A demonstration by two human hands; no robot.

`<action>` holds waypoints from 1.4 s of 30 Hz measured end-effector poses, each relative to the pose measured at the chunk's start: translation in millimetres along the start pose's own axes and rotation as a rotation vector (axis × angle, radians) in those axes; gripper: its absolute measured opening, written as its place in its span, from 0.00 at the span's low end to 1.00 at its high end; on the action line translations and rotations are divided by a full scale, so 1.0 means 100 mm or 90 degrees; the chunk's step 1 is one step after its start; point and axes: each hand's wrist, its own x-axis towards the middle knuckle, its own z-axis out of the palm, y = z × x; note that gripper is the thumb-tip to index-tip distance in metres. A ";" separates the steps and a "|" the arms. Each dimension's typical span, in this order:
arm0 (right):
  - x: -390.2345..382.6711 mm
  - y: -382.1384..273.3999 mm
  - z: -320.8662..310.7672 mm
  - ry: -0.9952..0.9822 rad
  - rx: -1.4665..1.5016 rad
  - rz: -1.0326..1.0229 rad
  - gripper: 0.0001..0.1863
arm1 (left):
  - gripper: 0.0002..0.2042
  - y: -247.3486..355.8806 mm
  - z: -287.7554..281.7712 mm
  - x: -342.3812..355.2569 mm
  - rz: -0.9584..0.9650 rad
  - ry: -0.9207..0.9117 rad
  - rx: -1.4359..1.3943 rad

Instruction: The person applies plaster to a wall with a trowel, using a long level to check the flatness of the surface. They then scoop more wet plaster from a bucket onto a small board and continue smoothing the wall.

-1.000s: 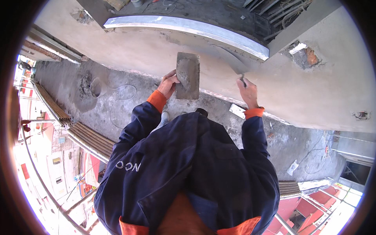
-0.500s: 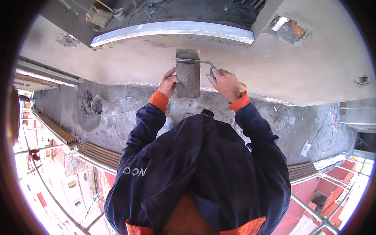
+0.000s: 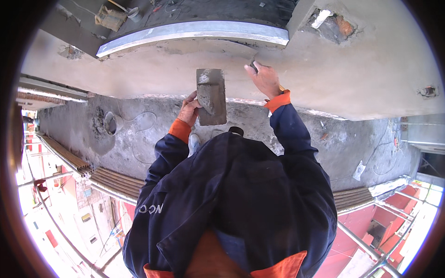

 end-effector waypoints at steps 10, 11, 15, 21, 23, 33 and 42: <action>-0.20 0.54 -0.49 -0.092 0.013 0.092 0.21 | 0.22 -0.05 0.18 -0.10 -0.034 0.044 0.065; -0.23 0.59 -0.56 -0.101 0.017 0.107 0.20 | 0.21 -0.08 0.21 -0.09 -0.026 0.041 0.055; -0.47 1.01 -0.83 -0.084 0.020 0.134 0.18 | 0.19 -0.19 0.31 0.04 -0.014 0.029 0.002; -1.11 1.37 -1.28 -0.060 0.098 0.279 0.16 | 0.18 -0.29 0.54 0.17 -0.019 -0.006 -0.024; -1.29 1.14 -1.42 -0.047 0.101 0.279 0.16 | 0.18 -0.31 0.63 0.22 -0.016 -0.007 -0.012; -1.28 -0.09 -1.31 0.056 0.012 -0.035 0.13 | 0.21 -0.40 0.92 0.41 0.003 -0.001 0.021; -0.75 0.23 -0.81 0.078 -0.130 0.000 0.16 | 0.22 -0.42 0.86 0.28 -0.018 -0.045 0.058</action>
